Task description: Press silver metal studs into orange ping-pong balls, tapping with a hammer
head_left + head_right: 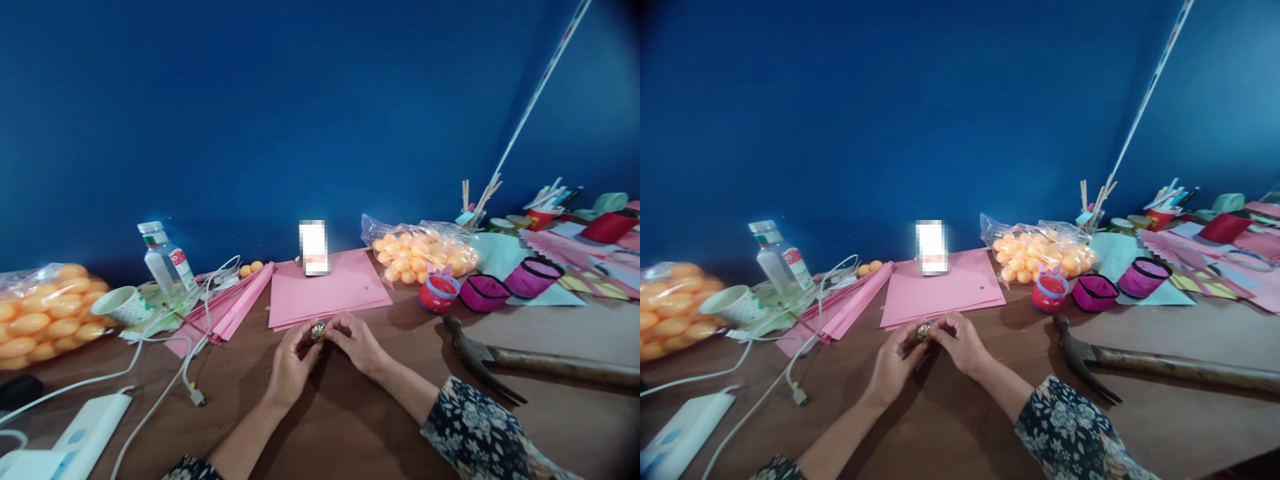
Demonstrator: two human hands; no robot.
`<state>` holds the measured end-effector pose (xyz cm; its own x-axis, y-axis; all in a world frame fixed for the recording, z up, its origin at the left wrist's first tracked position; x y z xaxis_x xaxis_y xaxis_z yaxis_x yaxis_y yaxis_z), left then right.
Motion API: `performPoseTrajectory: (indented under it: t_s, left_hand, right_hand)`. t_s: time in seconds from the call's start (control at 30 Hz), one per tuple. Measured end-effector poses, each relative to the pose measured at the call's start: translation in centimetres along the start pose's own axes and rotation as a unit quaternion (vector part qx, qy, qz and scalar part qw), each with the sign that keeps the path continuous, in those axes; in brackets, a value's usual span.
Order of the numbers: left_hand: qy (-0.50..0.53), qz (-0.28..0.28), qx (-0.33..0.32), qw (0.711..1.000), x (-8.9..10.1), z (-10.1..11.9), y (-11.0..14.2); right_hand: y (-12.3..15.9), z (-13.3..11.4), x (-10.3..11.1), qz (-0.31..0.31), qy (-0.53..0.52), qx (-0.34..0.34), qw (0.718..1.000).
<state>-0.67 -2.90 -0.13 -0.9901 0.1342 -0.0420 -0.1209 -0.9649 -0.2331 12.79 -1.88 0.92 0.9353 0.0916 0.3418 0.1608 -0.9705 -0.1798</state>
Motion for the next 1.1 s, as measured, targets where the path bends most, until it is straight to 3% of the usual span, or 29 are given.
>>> performPoseTrajectory:
  t_s: [1.1]
  left_hand:
    - [0.003,-0.001,-0.013,1.000,0.11,0.11,-0.04]
  right_hand:
    - [0.01,-0.19,-0.08,-0.006,0.046,0.012,0.999]
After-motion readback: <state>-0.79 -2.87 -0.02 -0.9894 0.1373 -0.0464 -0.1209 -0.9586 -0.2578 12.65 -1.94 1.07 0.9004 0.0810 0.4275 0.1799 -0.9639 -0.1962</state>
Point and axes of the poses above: each hand's wrist, its own y-axis away from the middle knuckle, its own x-axis out of the back of the hand, z = x × y, the point moved 8 cm from there along -y, towards the middle knuckle, and after that the axes turned 15 degrees about y, right-handed, at the moved point
